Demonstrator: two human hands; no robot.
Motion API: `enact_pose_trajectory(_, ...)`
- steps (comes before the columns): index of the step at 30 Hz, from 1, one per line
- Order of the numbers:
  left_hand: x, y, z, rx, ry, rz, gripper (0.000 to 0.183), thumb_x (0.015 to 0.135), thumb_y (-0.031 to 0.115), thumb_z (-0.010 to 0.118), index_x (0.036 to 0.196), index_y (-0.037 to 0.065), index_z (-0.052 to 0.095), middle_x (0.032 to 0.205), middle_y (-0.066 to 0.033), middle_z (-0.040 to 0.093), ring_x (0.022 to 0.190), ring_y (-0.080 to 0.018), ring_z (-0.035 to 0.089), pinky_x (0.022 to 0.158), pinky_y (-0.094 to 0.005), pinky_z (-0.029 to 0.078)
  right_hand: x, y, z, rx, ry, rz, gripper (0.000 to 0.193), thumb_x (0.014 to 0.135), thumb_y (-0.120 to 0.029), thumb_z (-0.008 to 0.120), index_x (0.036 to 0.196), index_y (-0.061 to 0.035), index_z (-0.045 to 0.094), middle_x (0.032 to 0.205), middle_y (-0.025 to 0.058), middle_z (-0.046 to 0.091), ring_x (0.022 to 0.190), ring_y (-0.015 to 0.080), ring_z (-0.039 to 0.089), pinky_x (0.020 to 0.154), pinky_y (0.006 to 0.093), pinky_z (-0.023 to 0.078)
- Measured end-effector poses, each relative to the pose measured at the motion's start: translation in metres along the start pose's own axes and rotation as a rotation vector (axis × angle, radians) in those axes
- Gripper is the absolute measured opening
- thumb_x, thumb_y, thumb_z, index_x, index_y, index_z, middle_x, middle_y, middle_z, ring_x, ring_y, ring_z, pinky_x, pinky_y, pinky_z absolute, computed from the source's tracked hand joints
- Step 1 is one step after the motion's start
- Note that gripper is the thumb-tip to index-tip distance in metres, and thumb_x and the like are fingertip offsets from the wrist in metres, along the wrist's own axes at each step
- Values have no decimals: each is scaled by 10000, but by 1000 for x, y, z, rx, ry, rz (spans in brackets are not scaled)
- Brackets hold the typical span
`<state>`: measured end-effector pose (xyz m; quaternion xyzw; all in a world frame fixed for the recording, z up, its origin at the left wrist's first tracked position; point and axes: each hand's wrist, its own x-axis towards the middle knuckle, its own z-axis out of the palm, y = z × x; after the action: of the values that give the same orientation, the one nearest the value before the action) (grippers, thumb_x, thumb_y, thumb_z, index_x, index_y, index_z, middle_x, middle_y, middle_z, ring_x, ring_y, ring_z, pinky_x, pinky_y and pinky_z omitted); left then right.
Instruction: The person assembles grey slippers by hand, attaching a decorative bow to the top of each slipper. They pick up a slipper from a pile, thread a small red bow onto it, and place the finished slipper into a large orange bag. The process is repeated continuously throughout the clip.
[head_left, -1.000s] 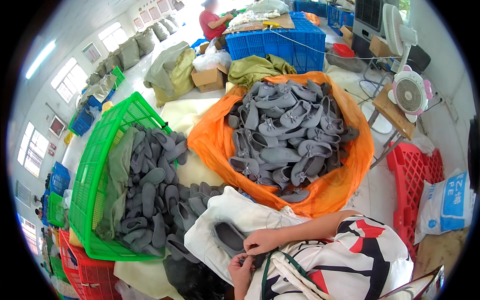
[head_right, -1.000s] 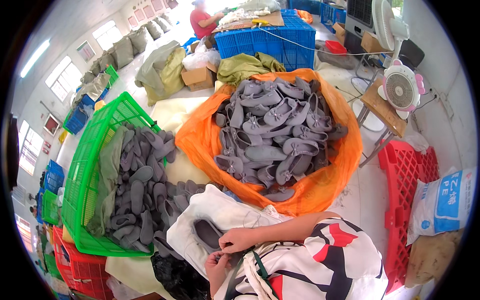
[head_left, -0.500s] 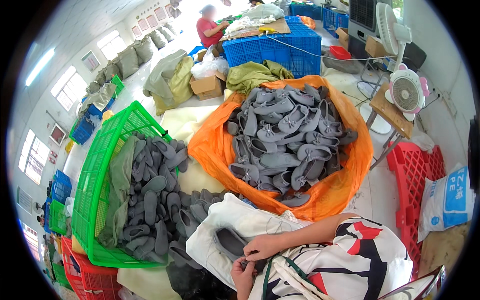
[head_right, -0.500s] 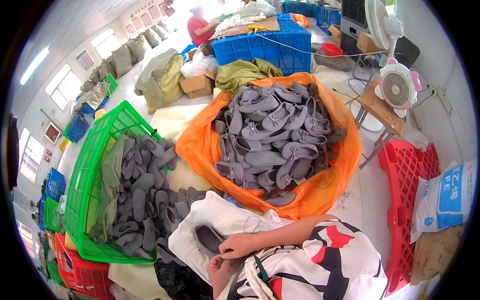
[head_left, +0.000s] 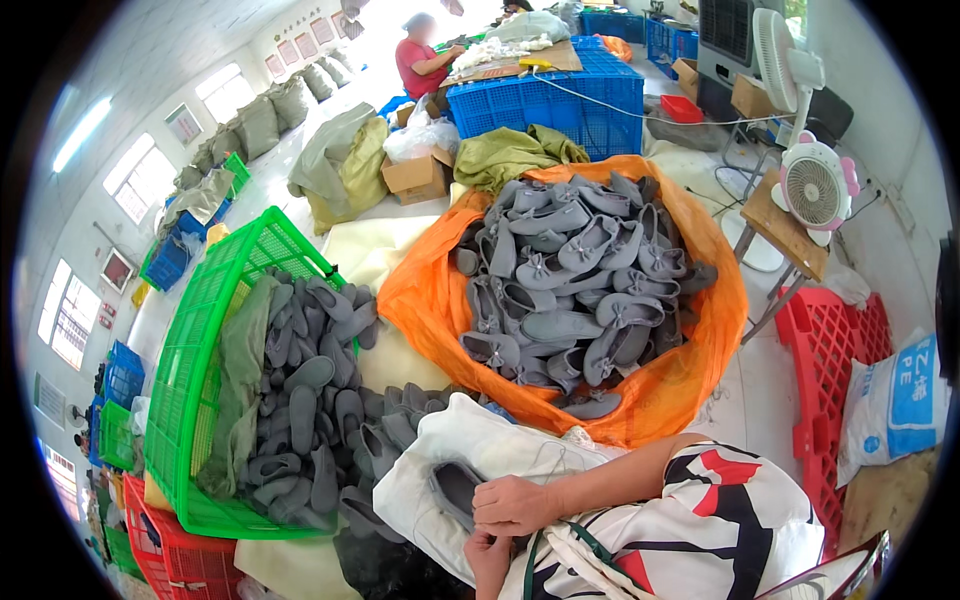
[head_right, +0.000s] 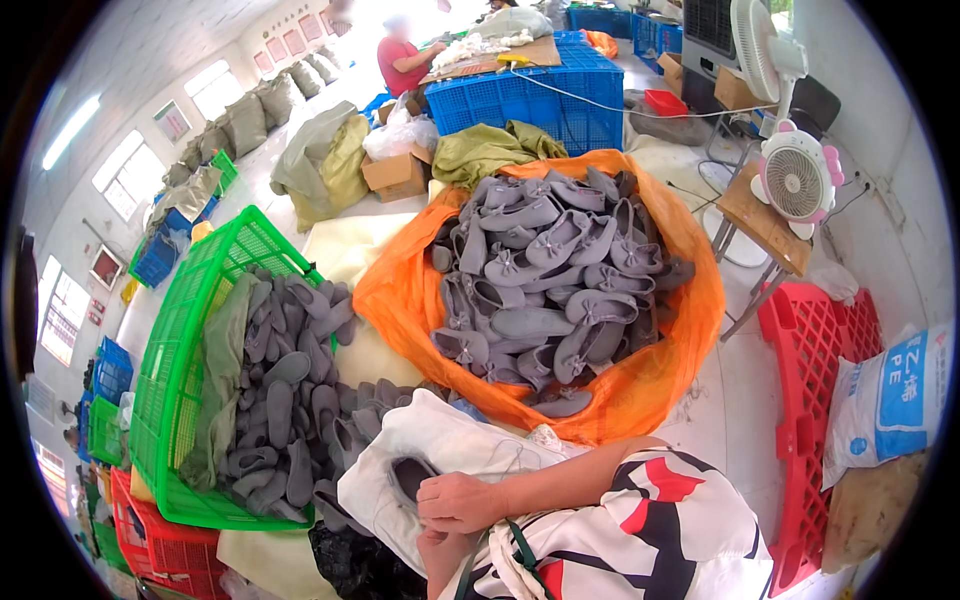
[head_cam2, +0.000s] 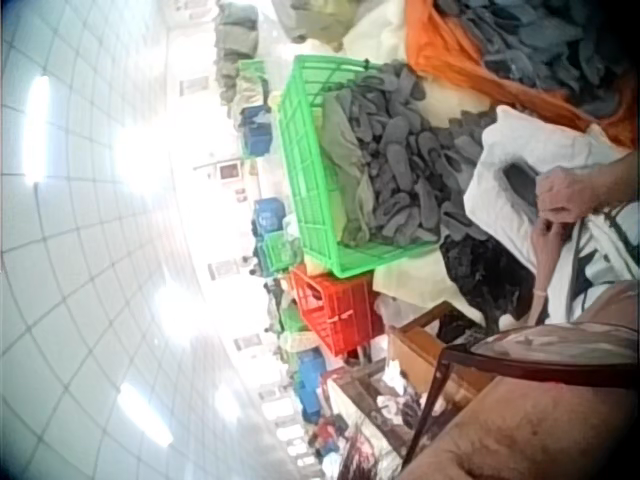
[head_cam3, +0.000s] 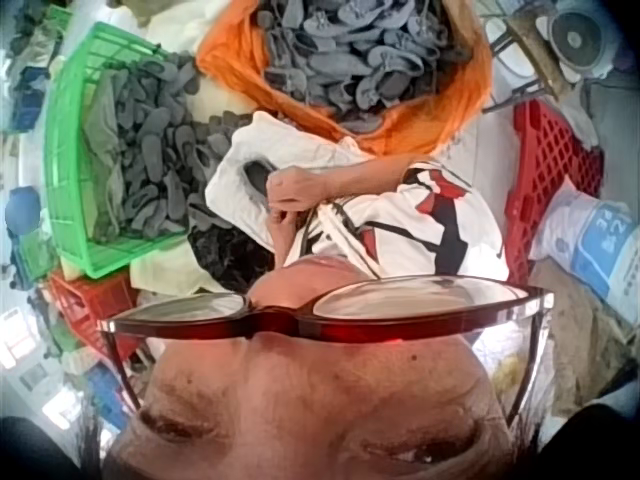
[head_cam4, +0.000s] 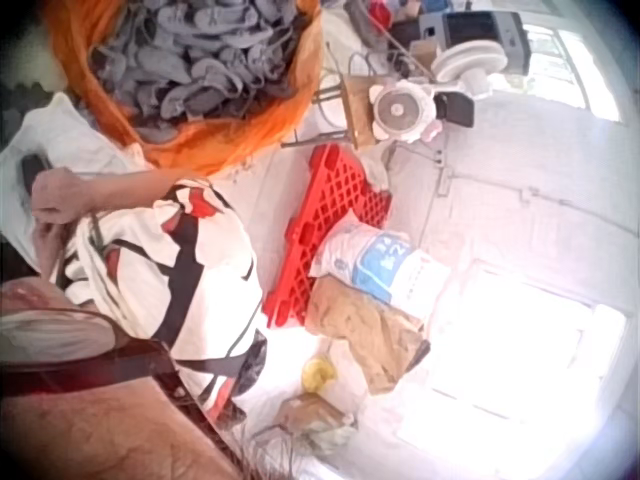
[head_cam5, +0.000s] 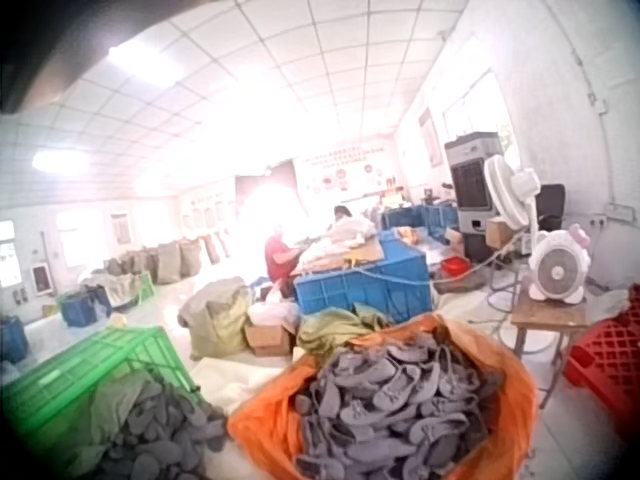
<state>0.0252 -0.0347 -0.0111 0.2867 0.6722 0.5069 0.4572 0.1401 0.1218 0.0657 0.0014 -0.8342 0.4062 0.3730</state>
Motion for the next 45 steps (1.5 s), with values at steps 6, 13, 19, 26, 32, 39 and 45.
enact_pose_trajectory(6,-5,31,7,-84,4,-91,132,885,53,679,985,-27,643,816,-47,671,628,-77,588,542,-215,460,4,8,-12,982,-68,998,260,1024,-288,471,909,-60,517,917,79,662,632,88,604,523,248,470)
enact_pose_trajectory(13,-5,34,6,-110,-31,-78,122,905,51,644,1017,4,635,809,-33,664,634,-72,581,544,-209,451,6,26,-41,1078,78,959,267,1019,-331,489,891,-100,520,654,-1,558,509,90,507,456,236,403)
enact_pose_trajectory(19,-7,28,2,-67,-60,-83,106,902,56,646,997,11,648,802,-29,669,642,-70,582,567,-207,460,38,52,-142,1185,678,747,167,966,-177,563,813,-111,556,601,-8,528,465,112,489,516,295,532)
enact_pose_trajectory(26,-13,48,6,59,-107,-24,129,930,122,628,1021,36,661,807,-30,668,667,-77,571,595,-245,477,44,44,-264,840,1183,344,201,981,-136,513,789,-118,455,607,-23,423,509,97,431,816,427,566)
enact_pose_trajectory(32,-17,62,11,88,-96,-18,148,935,149,629,1025,37,665,810,-17,666,650,-78,575,569,-246,477,23,45,-303,602,1309,183,209,1015,-203,508,835,-103,472,662,-25,446,561,77,424,896,428,531)
enact_pose_trajectory(39,-11,45,8,60,-86,5,176,929,172,644,1037,34,668,793,-18,661,639,-75,572,558,-250,473,7,70,-297,370,1312,196,174,1017,-214,511,886,-101,493,705,-31,448,588,69,411,937,421,505)
enact_pose_trajectory(45,-9,42,8,100,1,4,122,897,104,658,976,11,662,791,-28,663,657,-89,593,586,-238,473,4,84,-295,77,1280,188,177,1022,-194,502,892,-75,479,729,-47,450,602,28,384,820,267,493)
